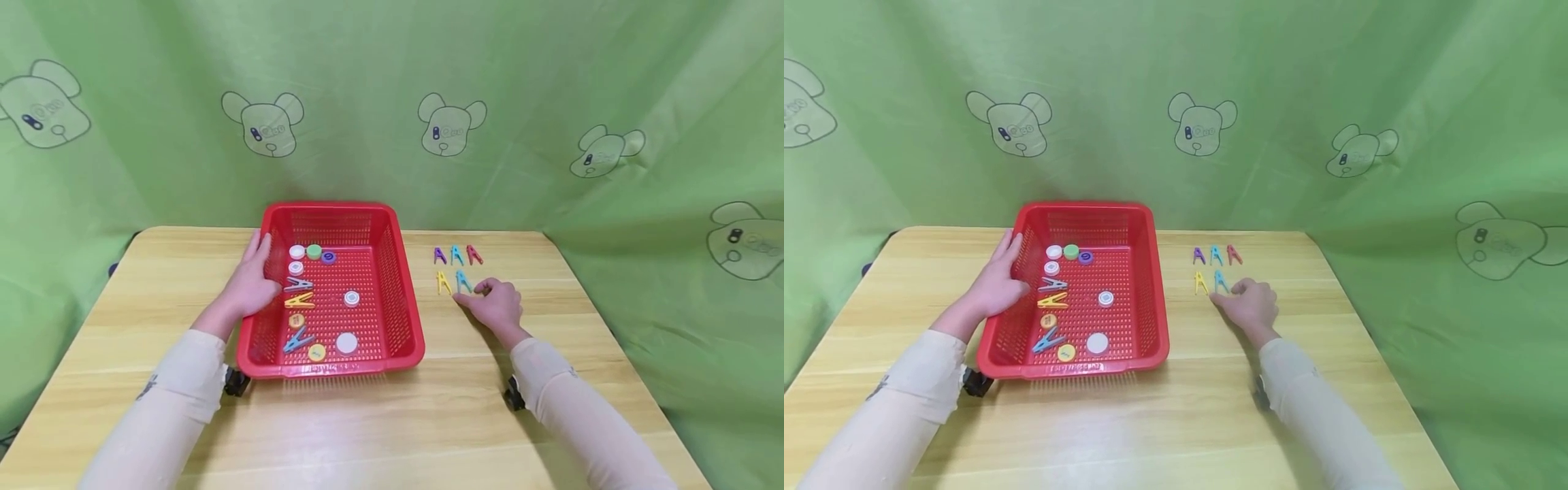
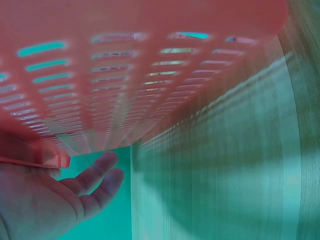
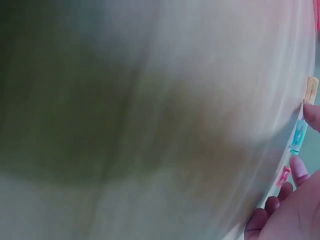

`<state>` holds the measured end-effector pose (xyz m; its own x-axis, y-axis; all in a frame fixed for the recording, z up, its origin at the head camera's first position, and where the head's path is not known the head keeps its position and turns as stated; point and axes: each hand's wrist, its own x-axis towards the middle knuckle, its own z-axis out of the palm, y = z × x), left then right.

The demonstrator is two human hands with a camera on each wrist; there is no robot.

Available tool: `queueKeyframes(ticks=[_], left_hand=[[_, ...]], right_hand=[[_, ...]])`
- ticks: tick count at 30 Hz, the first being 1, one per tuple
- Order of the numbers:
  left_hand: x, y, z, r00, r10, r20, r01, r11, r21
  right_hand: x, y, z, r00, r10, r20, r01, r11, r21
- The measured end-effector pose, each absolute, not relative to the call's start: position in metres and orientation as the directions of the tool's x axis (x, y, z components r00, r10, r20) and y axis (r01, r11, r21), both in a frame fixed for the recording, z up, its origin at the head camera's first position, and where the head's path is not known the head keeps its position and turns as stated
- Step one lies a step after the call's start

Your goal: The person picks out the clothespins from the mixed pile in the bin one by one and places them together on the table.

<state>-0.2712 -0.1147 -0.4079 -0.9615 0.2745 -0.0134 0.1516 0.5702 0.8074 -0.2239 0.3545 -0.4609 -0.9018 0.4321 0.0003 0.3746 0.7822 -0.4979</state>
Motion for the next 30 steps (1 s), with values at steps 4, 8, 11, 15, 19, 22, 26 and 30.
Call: queueKeyframes(ticks=[4,8,11,15,19,22,26,30], left_hand=[[-0.271,-0.115,-0.407,-0.961,0.275,-0.011,0.156,0.577,0.802],[-0.272,-0.116,-0.406,-0.962,0.273,-0.008,0.156,0.574,0.804],[-0.273,-0.116,-0.405,-0.962,0.272,-0.009,0.154,0.569,0.808],[-0.274,-0.116,-0.405,-0.962,0.272,-0.006,0.155,0.568,0.808],[-0.275,-0.117,-0.405,-0.962,0.275,0.0,0.164,0.575,0.802],[-0.275,-0.116,-0.405,-0.961,0.277,0.003,0.168,0.576,0.8],[-0.275,-0.115,-0.407,-0.96,0.279,0.0,0.167,0.575,0.801],[-0.274,-0.114,-0.409,-0.96,0.279,-0.003,0.165,0.578,0.799]], right_hand=[[-0.223,0.35,-0.456,-0.917,0.399,0.017,0.336,0.794,-0.507],[-0.224,0.342,-0.444,-0.936,0.349,0.042,0.278,0.809,-0.517],[-0.226,0.336,-0.432,-0.945,0.32,0.064,0.24,0.816,-0.526],[-0.227,0.325,-0.417,-0.953,0.287,0.093,0.191,0.811,-0.553],[-0.226,0.31,-0.404,-0.961,0.252,0.11,0.147,0.809,-0.569],[-0.224,0.297,-0.396,-0.967,0.219,0.127,0.108,0.809,-0.578],[-0.219,0.28,-0.389,-0.973,0.148,0.177,0.021,0.82,-0.572],[-0.215,0.266,-0.385,-0.972,0.078,0.223,-0.063,0.824,-0.564]])
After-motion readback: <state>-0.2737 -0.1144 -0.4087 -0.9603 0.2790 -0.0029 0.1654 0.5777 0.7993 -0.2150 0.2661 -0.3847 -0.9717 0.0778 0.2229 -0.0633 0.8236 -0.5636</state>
